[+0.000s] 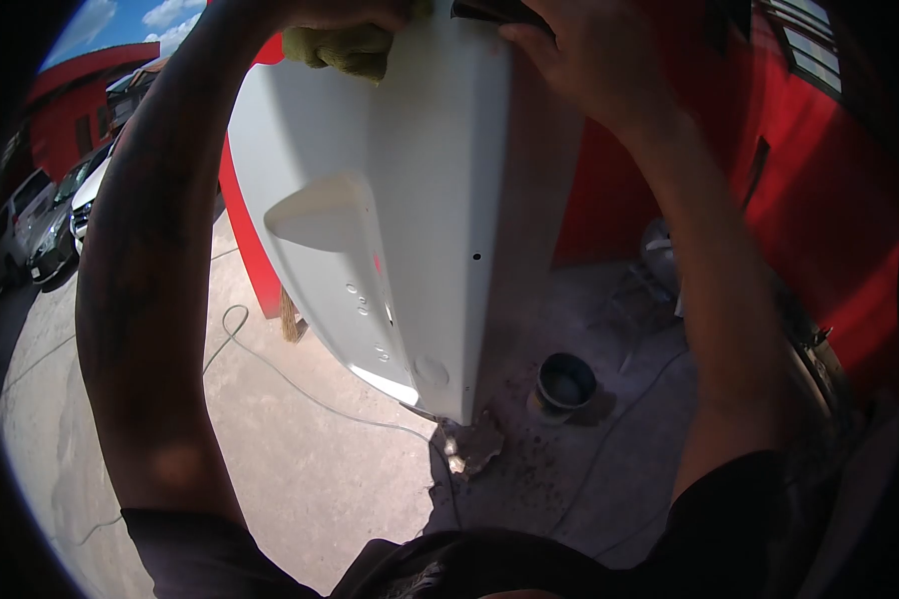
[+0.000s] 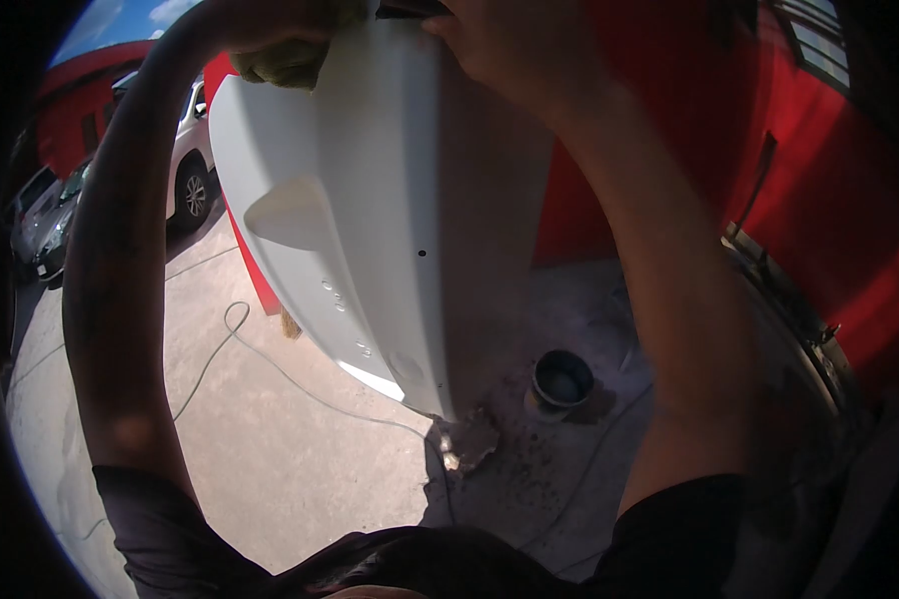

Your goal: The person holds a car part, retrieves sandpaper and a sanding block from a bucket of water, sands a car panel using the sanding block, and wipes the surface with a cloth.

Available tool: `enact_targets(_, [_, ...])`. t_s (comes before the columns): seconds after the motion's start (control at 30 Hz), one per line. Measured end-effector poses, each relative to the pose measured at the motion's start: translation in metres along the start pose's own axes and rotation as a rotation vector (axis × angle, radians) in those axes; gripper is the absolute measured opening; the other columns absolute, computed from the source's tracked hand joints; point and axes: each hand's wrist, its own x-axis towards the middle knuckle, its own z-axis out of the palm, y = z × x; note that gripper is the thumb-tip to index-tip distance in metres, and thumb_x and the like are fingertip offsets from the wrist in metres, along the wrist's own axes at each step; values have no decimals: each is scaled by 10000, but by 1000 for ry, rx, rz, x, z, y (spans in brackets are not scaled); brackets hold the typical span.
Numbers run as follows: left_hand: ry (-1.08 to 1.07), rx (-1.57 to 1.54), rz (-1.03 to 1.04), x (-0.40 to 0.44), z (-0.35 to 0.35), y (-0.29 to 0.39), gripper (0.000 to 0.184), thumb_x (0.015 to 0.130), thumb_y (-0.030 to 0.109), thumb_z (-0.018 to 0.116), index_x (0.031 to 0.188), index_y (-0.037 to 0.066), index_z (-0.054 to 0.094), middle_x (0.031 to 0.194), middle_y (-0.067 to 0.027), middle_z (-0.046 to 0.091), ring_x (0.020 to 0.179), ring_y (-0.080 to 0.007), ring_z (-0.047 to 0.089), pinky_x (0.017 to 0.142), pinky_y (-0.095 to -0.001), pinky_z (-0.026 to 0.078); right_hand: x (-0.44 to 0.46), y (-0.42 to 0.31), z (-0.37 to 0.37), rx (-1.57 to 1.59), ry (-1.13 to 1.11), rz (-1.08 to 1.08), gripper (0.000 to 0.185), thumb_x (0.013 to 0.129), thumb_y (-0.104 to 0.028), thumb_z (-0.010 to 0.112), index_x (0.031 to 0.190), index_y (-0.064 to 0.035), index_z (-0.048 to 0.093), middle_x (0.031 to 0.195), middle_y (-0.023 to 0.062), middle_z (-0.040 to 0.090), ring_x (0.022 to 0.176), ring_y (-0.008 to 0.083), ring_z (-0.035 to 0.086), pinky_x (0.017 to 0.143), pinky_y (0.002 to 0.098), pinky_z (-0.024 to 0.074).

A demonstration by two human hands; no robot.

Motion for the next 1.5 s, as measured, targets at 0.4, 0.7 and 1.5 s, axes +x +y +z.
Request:
enact_targets(0.4, [-10, 36, -45, -1, -10, 7, 685, 774, 167, 733, 1402, 72, 474, 1223, -168, 631, 1054, -285, 638, 933, -434, 549, -60, -55, 2, 139, -6, 112, 318, 777, -205, 768, 1086, -184, 694, 993, 63, 630, 909, 247, 611, 779, 398, 524])
enact_targets(0.7, [68, 60, 23, -10, -3, 12, 669, 797, 164, 718, 1411, 76, 467, 1233, -176, 626, 1071, -296, 630, 949, -457, 540, -51, -52, -1, 104, -34, 255, 390, 740, -179, 793, 1113, -166, 680, 998, 74, 631, 977, 267, 607, 821, 419, 505])
enact_targets(1.5, [-35, 17, -82, -8, 2, 6, 696, 803, 181, 729, 1432, 87, 447, 1200, -174, 644, 1030, -281, 650, 923, -465, 554, -13, -12, -13, 44, -26, -27, 287, 831, -165, 733, 1103, -83, 689, 1053, 122, 673, 1012, 283, 627, 862, 400, 528])
